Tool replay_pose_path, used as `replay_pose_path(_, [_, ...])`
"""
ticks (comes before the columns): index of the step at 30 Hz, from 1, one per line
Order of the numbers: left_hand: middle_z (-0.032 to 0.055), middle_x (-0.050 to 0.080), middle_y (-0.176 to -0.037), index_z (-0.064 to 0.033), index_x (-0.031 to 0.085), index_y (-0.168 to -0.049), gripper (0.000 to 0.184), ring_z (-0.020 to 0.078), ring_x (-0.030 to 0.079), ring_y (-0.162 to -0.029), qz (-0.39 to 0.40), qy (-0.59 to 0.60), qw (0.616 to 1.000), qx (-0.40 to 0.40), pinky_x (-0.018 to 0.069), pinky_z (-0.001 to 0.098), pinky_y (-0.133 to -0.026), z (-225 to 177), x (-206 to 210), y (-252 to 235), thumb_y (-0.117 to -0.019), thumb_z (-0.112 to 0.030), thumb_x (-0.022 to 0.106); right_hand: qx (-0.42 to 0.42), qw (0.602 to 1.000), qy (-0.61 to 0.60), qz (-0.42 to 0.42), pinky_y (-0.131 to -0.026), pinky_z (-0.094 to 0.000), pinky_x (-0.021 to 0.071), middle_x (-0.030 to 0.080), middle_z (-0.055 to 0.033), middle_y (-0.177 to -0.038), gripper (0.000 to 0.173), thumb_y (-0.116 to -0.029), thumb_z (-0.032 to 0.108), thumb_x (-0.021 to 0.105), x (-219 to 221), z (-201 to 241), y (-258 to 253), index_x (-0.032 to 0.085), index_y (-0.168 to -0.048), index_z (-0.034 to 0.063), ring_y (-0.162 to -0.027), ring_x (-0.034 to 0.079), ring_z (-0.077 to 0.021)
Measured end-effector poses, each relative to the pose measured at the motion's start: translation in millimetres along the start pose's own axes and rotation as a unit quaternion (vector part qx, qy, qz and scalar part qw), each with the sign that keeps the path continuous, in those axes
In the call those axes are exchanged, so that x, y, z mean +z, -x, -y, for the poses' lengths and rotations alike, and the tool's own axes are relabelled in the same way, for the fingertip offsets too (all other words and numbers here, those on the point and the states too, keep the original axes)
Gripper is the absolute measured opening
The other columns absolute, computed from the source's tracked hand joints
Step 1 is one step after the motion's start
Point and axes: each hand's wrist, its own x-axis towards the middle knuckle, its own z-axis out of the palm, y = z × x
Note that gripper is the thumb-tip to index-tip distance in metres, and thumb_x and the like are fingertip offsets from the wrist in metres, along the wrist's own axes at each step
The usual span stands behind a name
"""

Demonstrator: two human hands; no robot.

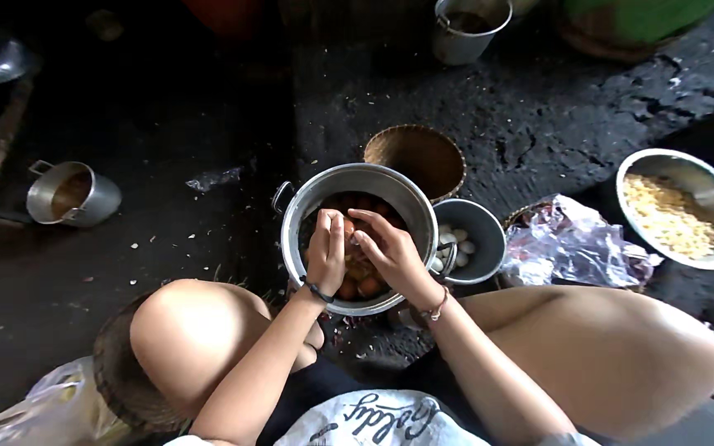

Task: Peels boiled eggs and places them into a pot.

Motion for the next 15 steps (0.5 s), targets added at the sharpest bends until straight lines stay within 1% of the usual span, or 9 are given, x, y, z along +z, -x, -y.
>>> replay_pose_path(2, [0.0020, 0.059, -0.091, -0.0034, 0.055, -0.115, 0.037, 0.0067, 0.058, -0.079, 0.004, 0.001, 1.000, -0.006, 0.0518, 0.0255, -0.072, -1, -2, -2, -0.1100, -0.029, 0.028, -0.020, 1.000, -0.009, 0.011, -0.076, -0.0259, 0.0609, 0.072, -0.0058, -0.110, 0.035, -0.1050, 0.019, 0.056, -2, -1, -2, 0.060, -0.137, 0.0061, -0.083, 0.070, -0.0071])
replay_pose_path(3, [0.0009, 0.057, -0.088, -0.0046, 0.055, -0.114, 0.038, 0.0063, 0.057, -0.076, 0.007, 0.005, 1.000, -0.011, 0.0508, 0.0247, -0.069, -1, -3, -2, -0.1095, -0.033, 0.030, -0.027, 0.999, -0.014, 0.016, -0.080, -0.0262, 0.0603, 0.072, -0.0060, -0.112, 0.036, -0.1042, 0.020, 0.057, -1, -1, -2, 0.061, -0.137, 0.0052, -0.088, 0.070, -0.0071])
replay_pose_path(5, [-0.0025, 0.053, -0.081, -0.0080, 0.055, -0.113, 0.040, 0.0044, 0.053, -0.069, 0.011, 0.028, 0.999, -0.021, 0.0479, 0.0220, -0.063, 1, -3, -1, -0.1065, -0.045, 0.041, -0.025, 0.999, -0.034, 0.026, -0.088, -0.0282, 0.0596, 0.070, -0.0070, -0.120, 0.040, -0.1036, 0.022, 0.058, 0, -2, 0, 0.059, -0.139, 0.0042, -0.097, 0.069, -0.0087])
replay_pose_path(6, [-0.0032, 0.051, -0.079, -0.0092, 0.055, -0.112, 0.039, 0.0045, 0.051, -0.066, 0.010, 0.038, 0.999, -0.026, 0.0471, 0.0219, -0.061, 2, -3, -2, -0.1047, -0.046, 0.046, -0.018, 0.998, -0.047, 0.026, -0.085, -0.0286, 0.0609, 0.070, -0.0064, -0.117, 0.039, -0.1040, 0.022, 0.058, 1, -2, 0, 0.059, -0.139, 0.0050, -0.093, 0.070, -0.0091])
replay_pose_path(8, [-0.0031, 0.050, -0.077, -0.0107, 0.056, -0.110, 0.033, 0.0064, 0.051, -0.065, 0.006, 0.034, 0.999, -0.032, 0.0470, 0.0238, -0.060, 4, -3, -3, -0.1043, -0.042, 0.048, -0.005, 0.998, -0.063, 0.023, -0.079, -0.0288, 0.0627, 0.071, -0.0050, -0.109, 0.036, -0.1047, 0.021, 0.056, 3, -1, -1, 0.059, -0.138, 0.0069, -0.086, 0.071, -0.0096])
replay_pose_path(9, [-0.0025, 0.051, -0.077, -0.0110, 0.056, -0.109, 0.033, 0.0075, 0.052, -0.065, 0.004, 0.026, 0.999, -0.033, 0.0474, 0.0251, -0.060, 4, -2, -3, -0.1047, -0.042, 0.047, 0.001, 0.998, -0.064, 0.023, -0.078, -0.0286, 0.0627, 0.072, -0.0046, -0.107, 0.036, -0.1047, 0.020, 0.055, 3, -1, -1, 0.059, -0.138, 0.0074, -0.085, 0.071, -0.0094])
replay_pose_path(11, [-0.0017, 0.053, -0.078, -0.0105, 0.057, -0.107, 0.031, 0.0079, 0.053, -0.066, 0.003, 0.010, 1.000, -0.028, 0.0484, 0.0260, -0.061, 5, -2, -2, -0.1048, -0.040, 0.047, 0.008, 0.999, -0.042, 0.016, -0.078, -0.0271, 0.0617, 0.072, -0.0045, -0.107, 0.036, -0.1029, 0.018, 0.056, 6, 0, 0, 0.060, -0.137, 0.0074, -0.086, 0.071, -0.0077])
replay_pose_path(13, [-0.0012, 0.053, -0.079, -0.0097, 0.057, -0.107, 0.029, 0.0077, 0.052, -0.066, 0.008, 0.007, 1.000, -0.028, 0.0476, 0.0258, -0.061, 7, 0, -1, -0.1044, -0.037, 0.048, 0.010, 1.000, -0.004, -0.003, -0.079, -0.0253, 0.0596, 0.073, -0.0054, -0.105, 0.036, -0.1003, 0.017, 0.058, 9, 2, 1, 0.062, -0.134, 0.0056, -0.087, 0.070, -0.0065])
replay_pose_path(15, [-0.0009, 0.054, -0.080, -0.0084, 0.057, -0.108, 0.029, 0.0069, 0.052, -0.065, 0.014, 0.007, 0.999, -0.030, 0.0474, 0.0246, -0.060, 7, 0, 0, -0.1040, -0.036, 0.050, 0.016, 0.999, 0.025, -0.019, -0.080, -0.0266, 0.0583, 0.073, -0.0071, -0.104, 0.035, -0.0986, 0.016, 0.058, 12, 5, 3, 0.063, -0.132, 0.0045, -0.089, 0.069, -0.0085])
